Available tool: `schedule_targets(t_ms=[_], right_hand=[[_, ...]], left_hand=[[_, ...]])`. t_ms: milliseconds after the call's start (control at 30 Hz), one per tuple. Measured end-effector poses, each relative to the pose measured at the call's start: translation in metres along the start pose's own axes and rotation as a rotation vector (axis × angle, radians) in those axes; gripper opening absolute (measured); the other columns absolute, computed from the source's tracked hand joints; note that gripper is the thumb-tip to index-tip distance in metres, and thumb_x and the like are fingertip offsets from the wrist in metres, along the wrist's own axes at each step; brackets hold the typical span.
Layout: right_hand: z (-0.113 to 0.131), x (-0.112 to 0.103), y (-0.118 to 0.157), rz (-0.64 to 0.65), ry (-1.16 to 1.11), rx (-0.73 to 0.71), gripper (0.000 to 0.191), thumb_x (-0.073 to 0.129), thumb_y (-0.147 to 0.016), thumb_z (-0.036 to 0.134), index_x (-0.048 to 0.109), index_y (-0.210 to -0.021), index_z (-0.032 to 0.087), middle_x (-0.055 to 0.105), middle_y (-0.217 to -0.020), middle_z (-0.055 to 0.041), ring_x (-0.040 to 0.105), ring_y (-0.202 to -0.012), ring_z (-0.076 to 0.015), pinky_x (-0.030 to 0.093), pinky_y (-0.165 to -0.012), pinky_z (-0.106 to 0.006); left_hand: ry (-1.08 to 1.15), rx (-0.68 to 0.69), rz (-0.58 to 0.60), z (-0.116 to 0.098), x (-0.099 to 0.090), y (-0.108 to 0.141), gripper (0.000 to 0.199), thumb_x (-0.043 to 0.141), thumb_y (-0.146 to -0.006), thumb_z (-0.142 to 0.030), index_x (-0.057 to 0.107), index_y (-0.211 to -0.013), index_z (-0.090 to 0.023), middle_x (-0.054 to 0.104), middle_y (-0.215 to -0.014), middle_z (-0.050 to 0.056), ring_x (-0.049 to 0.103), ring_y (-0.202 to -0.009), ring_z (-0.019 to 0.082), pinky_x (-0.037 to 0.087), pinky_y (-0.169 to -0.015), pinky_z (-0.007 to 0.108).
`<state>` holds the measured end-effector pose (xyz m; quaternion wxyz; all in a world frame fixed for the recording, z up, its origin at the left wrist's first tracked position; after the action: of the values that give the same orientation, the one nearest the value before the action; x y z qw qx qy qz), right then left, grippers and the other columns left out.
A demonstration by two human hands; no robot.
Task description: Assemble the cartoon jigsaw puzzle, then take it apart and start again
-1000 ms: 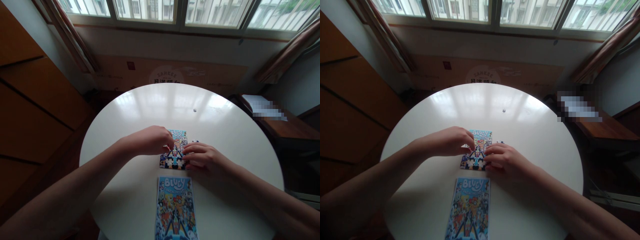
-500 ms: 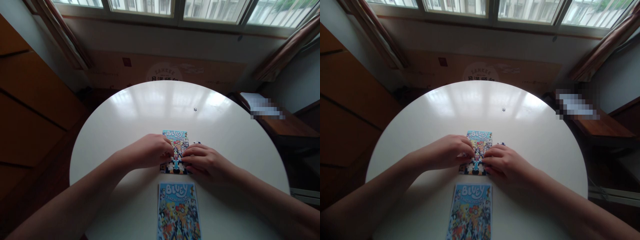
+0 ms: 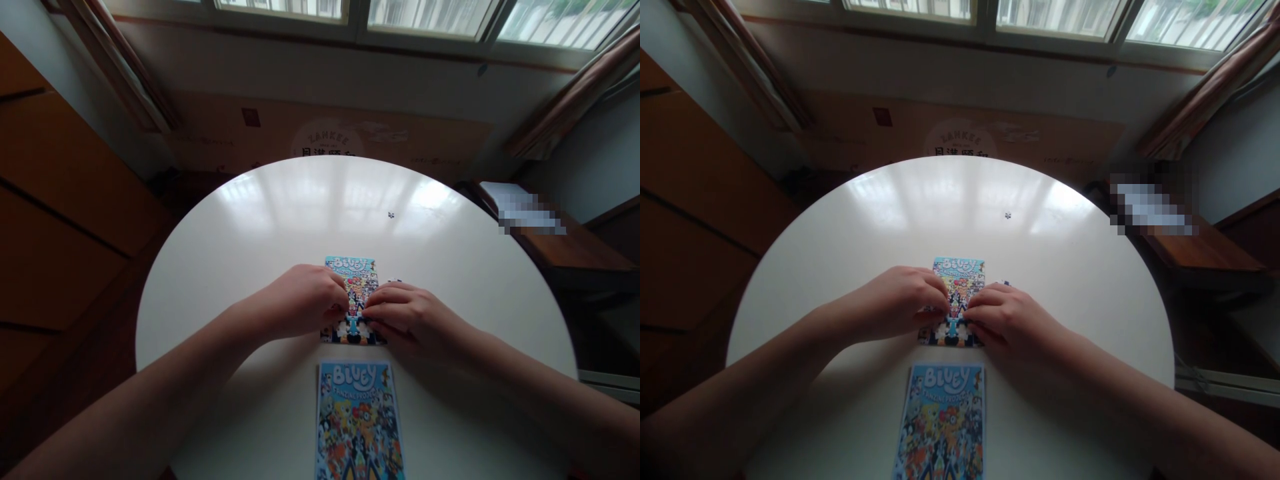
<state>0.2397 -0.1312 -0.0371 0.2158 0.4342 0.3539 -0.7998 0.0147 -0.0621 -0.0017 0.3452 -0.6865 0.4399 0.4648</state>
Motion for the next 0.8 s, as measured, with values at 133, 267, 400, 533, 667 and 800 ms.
schedule_targets(t_ms=[133,267,400,533,667,800], right_hand=[[0.004,-0.003,-0.003,0.051,0.010,0.053,0.020,0.054,-0.097,0.024,0.072,-0.105,0.020,0.071,-0.105,-0.0059,0.064,-0.094,-0.0160,0.053,-0.082,-0.032],[0.008,-0.005,-0.010,0.112,0.060,0.124,0.017,0.058,-0.095,0.025,0.073,-0.101,0.022,0.072,-0.101,-0.0042,0.065,-0.089,-0.0158,0.051,-0.080,-0.032],[0.010,-0.008,-0.018,0.153,0.095,0.170,0.015,0.064,-0.091,0.024,0.074,-0.101,0.024,0.072,-0.095,-0.0024,0.065,-0.088,-0.0158,0.050,-0.077,-0.030],[0.007,-0.013,-0.018,0.169,0.030,0.178,0.014,0.064,-0.090,0.020,0.075,-0.098,0.023,0.072,-0.097,-0.0022,0.066,-0.086,-0.0132,0.051,-0.076,-0.026],[0.001,-0.018,-0.013,0.163,-0.049,0.137,0.014,0.061,-0.093,0.020,0.074,-0.096,0.021,0.071,-0.099,-0.0035,0.066,-0.084,-0.0115,0.051,-0.075,-0.024],[0.004,-0.021,-0.014,0.179,-0.005,0.071,0.017,0.057,-0.096,0.020,0.074,-0.096,0.021,0.071,-0.096,-0.0028,0.065,-0.080,-0.0110,0.049,-0.073,-0.025]], left_hand=[[0.005,-0.008,-0.016,0.000,0.000,0.000,0.018,0.062,-0.085,-0.015,0.076,-0.082,-0.024,0.075,-0.089,0.000,0.067,-0.080,0.015,0.045,-0.068,0.028],[-0.008,-0.014,0.005,0.000,0.000,-0.001,0.017,0.062,-0.083,-0.014,0.076,-0.083,-0.024,0.075,-0.091,-0.001,0.068,-0.083,0.016,0.045,-0.069,0.028],[0.002,-0.007,-0.018,-0.001,-0.001,0.000,0.018,0.063,-0.083,-0.014,0.076,-0.084,-0.025,0.076,-0.091,-0.002,0.068,-0.082,0.015,0.045,-0.069,0.028],[0.015,-0.002,-0.021,0.000,-0.001,0.001,0.019,0.062,-0.083,-0.014,0.076,-0.084,-0.026,0.075,-0.089,-0.002,0.068,-0.080,0.014,0.044,-0.068,0.028],[0.033,0.009,-0.002,0.001,-0.002,0.002,0.018,0.063,-0.083,-0.013,0.075,-0.082,-0.026,0.075,-0.090,-0.002,0.067,-0.081,0.014,0.044,-0.068,0.028],[0.058,0.013,0.024,0.003,-0.004,0.004,0.012,0.066,-0.082,-0.016,0.074,-0.085,-0.025,0.074,-0.092,-0.002,0.065,-0.084,0.015,0.044,-0.071,0.028]])
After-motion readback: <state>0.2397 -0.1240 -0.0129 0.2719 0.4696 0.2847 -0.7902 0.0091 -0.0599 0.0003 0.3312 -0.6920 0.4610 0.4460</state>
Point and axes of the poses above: each hand's wrist, its own y-axis away from the middle knuckle, its own x-axis out of the palm, z = x × y, the point moved 1 cm from there along -y, towards the middle knuckle
